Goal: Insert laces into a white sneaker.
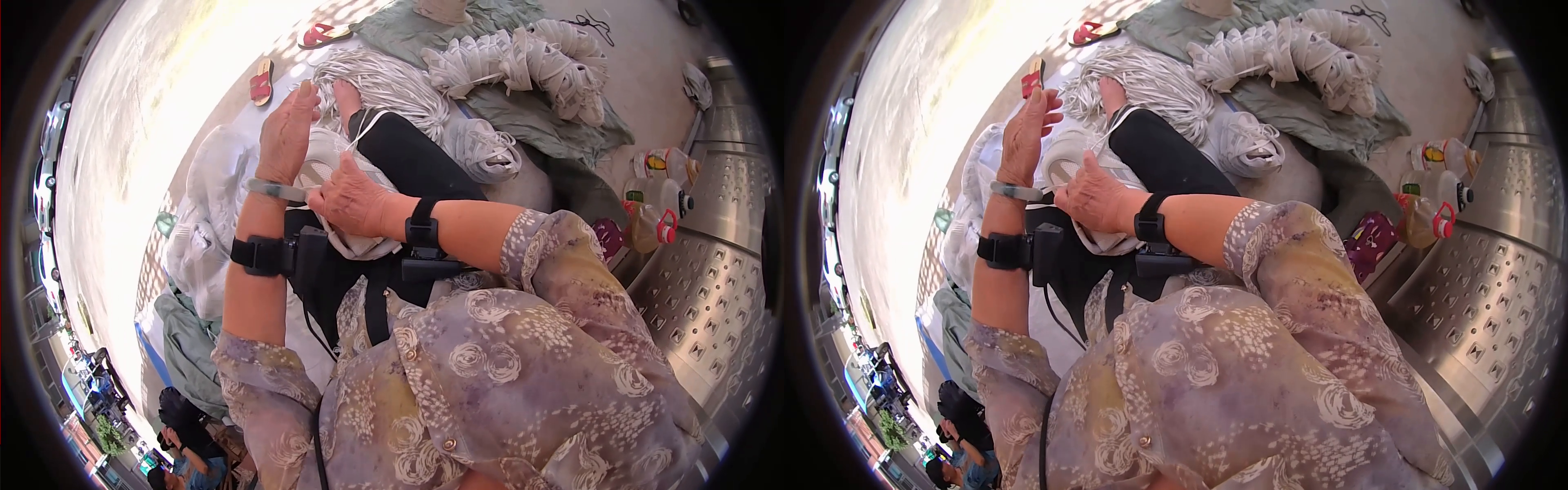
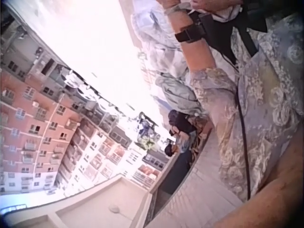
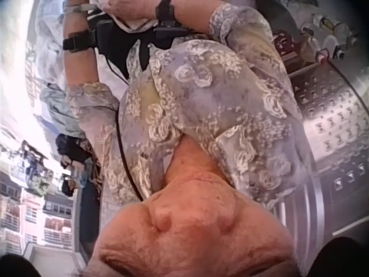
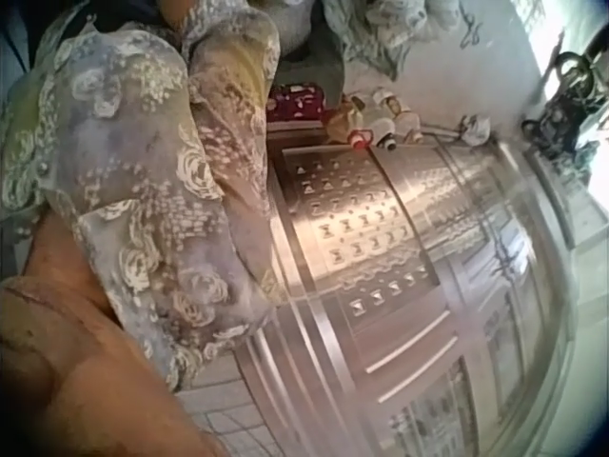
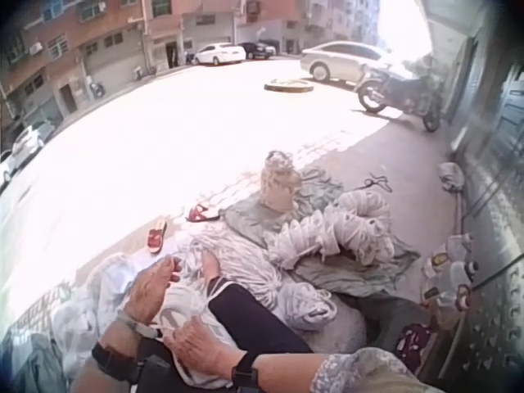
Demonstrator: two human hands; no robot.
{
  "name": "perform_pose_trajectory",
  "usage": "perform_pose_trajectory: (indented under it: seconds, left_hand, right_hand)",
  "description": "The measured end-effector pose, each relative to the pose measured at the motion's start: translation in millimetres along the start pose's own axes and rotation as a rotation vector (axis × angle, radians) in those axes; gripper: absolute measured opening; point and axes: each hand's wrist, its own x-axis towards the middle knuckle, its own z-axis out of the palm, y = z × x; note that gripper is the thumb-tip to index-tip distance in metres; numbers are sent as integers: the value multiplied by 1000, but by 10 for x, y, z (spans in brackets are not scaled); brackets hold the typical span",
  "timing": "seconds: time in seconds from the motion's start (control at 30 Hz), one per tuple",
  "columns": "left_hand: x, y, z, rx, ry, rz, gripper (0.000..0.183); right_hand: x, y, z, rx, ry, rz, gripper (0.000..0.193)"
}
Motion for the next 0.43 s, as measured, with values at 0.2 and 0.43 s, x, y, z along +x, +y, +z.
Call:
perform_pose_trajectory:
  seconds: [0.2, 0.43]
  left_hand:
    - [-3, 460, 921, 217, -1105, -188, 78]
    - [327, 1013, -268, -205, -542, 73, 86]
  right_hand:
    - [35, 36, -57, -103, -86, -139, 18]
    - [-134, 95, -106, -174, 47, -180, 27]
